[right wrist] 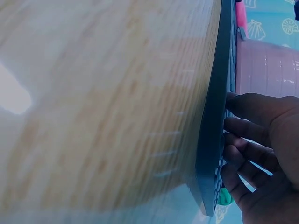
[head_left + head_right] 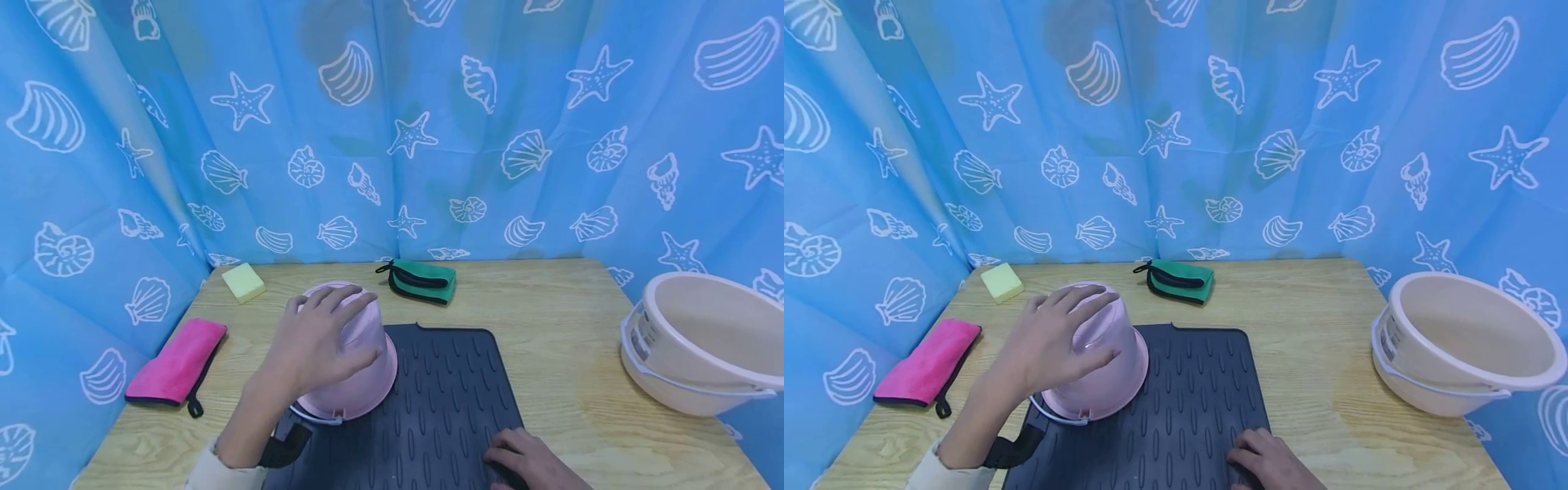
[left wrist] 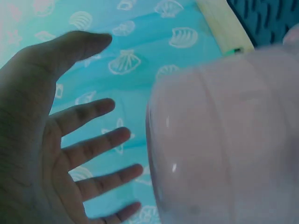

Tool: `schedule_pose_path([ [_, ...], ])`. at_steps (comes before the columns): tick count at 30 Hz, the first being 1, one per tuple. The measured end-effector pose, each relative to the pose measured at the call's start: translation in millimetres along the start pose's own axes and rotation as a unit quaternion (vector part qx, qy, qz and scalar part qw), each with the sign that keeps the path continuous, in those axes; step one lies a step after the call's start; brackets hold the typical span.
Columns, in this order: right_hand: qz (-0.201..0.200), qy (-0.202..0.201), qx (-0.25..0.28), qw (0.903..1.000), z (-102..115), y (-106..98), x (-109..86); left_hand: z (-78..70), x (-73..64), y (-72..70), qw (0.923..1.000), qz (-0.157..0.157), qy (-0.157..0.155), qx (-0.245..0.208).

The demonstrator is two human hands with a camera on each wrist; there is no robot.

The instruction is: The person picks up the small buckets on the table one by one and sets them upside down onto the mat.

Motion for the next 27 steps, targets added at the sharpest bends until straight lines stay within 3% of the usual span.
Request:
schedule_pose_path([
  [5,-0.011,-0.01,-0.005,0.9999,2,0,-0.8,-17.9,-10.7,2.9,0.9944,-0.058,0.03,-0.084],
  [9,-0.01,-0.002,0.006,0.9999,1,0,-2.6,-33.0,-21.1,12.4,0.9836,-0.062,0.044,-0.163],
  [13,-0.002,0.008,0.013,0.9999,1,1,-3.8,-46.3,-32.3,28.3,0.971,-0.033,0.043,-0.233],
  [18,-0.003,0.005,0.006,1.0,2,-1,-3.8,-55.5,-44.2,53.0,0.9552,0.013,0.016,-0.295],
  [27,-0.009,-0.007,-0.014,0.9998,4,-2,-1.5,-58.0,-70.8,102.6,0.9414,0.104,-0.027,-0.32],
])
Point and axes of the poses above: each hand's wrist, its own x-axis towards the middle knuckle, its own y-axis out of the palm, z = x × y, the point moved 7 cm from there along x, towards the middle knuckle
